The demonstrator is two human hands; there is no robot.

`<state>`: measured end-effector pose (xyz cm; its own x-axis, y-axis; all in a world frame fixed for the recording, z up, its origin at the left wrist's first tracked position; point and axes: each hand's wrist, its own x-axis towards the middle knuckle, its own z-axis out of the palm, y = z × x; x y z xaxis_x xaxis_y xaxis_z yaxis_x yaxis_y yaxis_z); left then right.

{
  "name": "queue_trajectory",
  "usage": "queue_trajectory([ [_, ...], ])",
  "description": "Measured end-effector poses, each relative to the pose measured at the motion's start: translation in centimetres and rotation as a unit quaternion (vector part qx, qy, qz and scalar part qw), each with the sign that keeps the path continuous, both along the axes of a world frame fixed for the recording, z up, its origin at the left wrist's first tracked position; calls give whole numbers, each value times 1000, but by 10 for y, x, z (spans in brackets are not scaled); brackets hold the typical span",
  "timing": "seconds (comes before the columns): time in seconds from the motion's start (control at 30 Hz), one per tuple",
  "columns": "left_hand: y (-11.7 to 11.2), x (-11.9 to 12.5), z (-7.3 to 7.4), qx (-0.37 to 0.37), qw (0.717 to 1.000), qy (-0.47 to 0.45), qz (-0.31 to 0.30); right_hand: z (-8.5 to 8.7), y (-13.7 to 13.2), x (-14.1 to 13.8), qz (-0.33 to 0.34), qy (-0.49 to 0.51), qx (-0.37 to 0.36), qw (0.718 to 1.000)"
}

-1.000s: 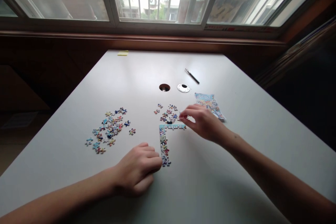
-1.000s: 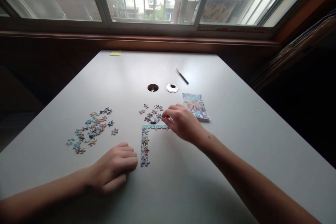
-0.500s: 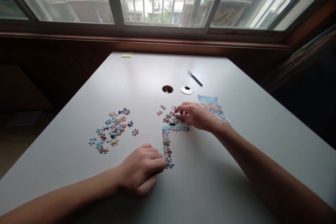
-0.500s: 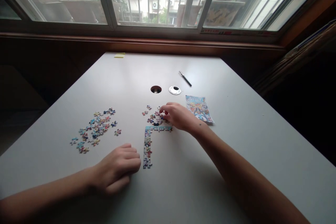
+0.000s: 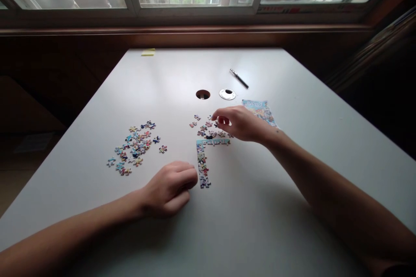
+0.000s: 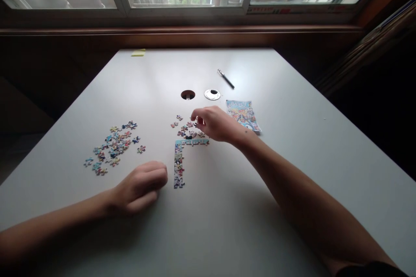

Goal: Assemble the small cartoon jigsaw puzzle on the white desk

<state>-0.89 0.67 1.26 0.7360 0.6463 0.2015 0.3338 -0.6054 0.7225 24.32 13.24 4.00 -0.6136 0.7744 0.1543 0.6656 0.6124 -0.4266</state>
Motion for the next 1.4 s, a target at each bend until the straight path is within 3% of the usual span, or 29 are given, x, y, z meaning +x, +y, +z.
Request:
queue_trajectory([
  [0.1,-2,1,-3,-30,990,-75,115,11,-18,-12,16,76,-102,992],
  [0.2,-3,2,-8,-51,964,-163,202,18,-44,-30,54,135,-243,959],
  [0.37,0,2,-13,-61,944,-246,210,15,-73,-49,29,194,-378,905],
  [0.6,1,3,-15,-35,946,-268,176,0,-87,-44,-6,272,-427,862],
  [0.7,-1,3,-19,-52,944,-278,169,-6,-97,-39,-12,281,-379,882],
  [0.83,-2,3,-22,-88,946,-272,155,-13,-110,-31,0,248,-212,945],
  [0.9,-1,3,-19,-75,957,-245,138,-16,-116,-27,14,225,-152,962],
  [1.0,1,3,-11,19,976,-189,111,-24,-122,-21,36,209,-91,973],
  [1.13,1,3,-5,139,970,-141,141,-37,-124,-11,84,178,-21,980],
  [1.4,-2,3,-13,167,983,-20,76,-45,-125,-5,132,124,37,983],
])
